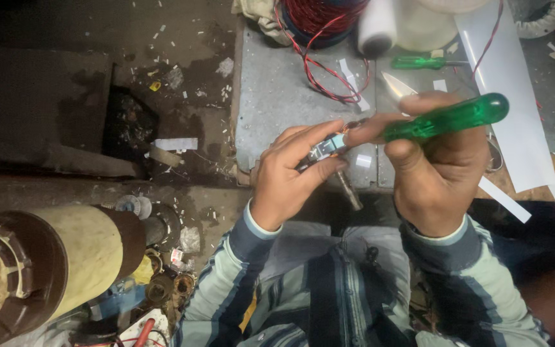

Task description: The person cuts strips of white insulating material using scissors and places them onto the slots of a copper-wound rotor. They use a green screwdriver to press the material into place. The person repeats this process for multiple slots on the rotor.

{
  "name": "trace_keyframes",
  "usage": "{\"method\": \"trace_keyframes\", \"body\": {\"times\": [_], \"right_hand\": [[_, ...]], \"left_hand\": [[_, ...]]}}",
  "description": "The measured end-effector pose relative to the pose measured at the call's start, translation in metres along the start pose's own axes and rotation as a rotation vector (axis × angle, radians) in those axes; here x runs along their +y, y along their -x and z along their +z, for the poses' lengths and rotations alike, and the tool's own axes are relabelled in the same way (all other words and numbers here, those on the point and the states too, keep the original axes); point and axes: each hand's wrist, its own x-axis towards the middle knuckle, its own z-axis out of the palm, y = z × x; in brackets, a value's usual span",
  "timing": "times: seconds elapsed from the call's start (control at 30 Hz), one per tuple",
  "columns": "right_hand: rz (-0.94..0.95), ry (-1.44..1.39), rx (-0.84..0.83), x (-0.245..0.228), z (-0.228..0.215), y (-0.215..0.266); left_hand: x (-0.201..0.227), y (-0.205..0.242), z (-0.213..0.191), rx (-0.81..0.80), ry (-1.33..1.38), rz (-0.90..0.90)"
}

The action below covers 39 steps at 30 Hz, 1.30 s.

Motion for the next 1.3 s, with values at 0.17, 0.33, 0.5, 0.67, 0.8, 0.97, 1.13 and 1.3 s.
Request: {"method": "trace_keyframes", "body": {"times": [0.17,0.33,0.5,0.67,0.8,0.97,1.13,1.3], "right_hand": [[-0.047,0.063,-0.064,0.017,-0.009,0.001],[-0.184,-0.076,0.07,0.054,-0.007,0.015],[-0.157,-0.185,0.229,0.059,-0.011,0.019],[0.01,-0.18,0.283,0.041,-0.02,0.02],[-0.006,-0.137,0.275,0.03,-0.019,0.017],[0.046,-0.135,0.253,0.03,-0.02,0.013],[-0.107,0.019,-0.036,0.033,-0.017,0.011],[-0.005,-0.1,0.137,0.022,-0.03,-0.001]], "left_hand": [[0.002,-0.002,0.0,0.014,-0.002,-0.02],[0.0,-0.002,0.002,0.061,0.009,-0.058],[0.0,-0.003,0.003,0.095,0.111,-0.086],[-0.001,0.001,0.005,0.098,0.026,-0.088],[0.0,-0.001,0.007,0.111,0.079,-0.089],[0.002,0.0,0.006,0.101,0.079,-0.085],[0.003,-0.002,0.007,0.118,-0.011,-0.062],[0.005,-0.002,0.008,0.123,-0.025,-0.068]]}}
